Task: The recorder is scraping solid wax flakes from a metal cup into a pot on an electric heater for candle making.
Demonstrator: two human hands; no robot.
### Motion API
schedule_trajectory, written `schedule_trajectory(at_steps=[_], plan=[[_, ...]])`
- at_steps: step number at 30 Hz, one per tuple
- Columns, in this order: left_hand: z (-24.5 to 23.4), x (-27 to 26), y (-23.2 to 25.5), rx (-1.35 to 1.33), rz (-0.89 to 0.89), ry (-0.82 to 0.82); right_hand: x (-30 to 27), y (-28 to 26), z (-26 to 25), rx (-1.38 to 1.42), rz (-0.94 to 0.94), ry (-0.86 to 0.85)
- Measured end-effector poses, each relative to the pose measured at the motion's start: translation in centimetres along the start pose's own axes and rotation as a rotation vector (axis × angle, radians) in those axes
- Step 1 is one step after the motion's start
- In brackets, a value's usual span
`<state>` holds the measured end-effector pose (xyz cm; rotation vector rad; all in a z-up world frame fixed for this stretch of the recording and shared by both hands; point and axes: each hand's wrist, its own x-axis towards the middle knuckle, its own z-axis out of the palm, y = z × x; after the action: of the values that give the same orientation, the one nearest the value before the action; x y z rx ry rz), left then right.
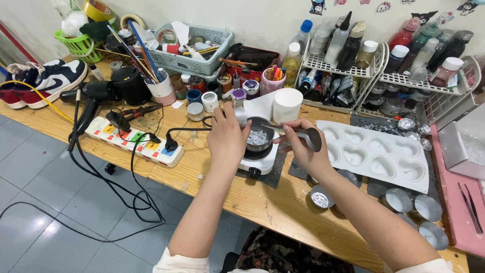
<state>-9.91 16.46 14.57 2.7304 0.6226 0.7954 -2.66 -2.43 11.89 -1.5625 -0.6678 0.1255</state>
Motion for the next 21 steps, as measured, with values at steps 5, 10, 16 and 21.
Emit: schedule_trajectory(at_steps=[5,10,16,21], plan=[[-1.9,-1.0,2.3,-0.461,-0.074,-0.138,-0.5,-0.3,-2.2,0.012,0.001,0.054],[3.4,-3.7,5.4,-1.165,-0.023,-0.245,-3.2,-1.1,-7.1,0.134,-0.001,0.203],[10.1,-4.8,11.2,-1.634,-0.154,-0.665,-8.2,-1.1,-13.4,0.243,-0.127,0.419],[16.1,-5.3,15.8,-1.689,-0.208,-0.821,-10.5,-0.7,-16.8,-0.098,-0.095,0.426]])
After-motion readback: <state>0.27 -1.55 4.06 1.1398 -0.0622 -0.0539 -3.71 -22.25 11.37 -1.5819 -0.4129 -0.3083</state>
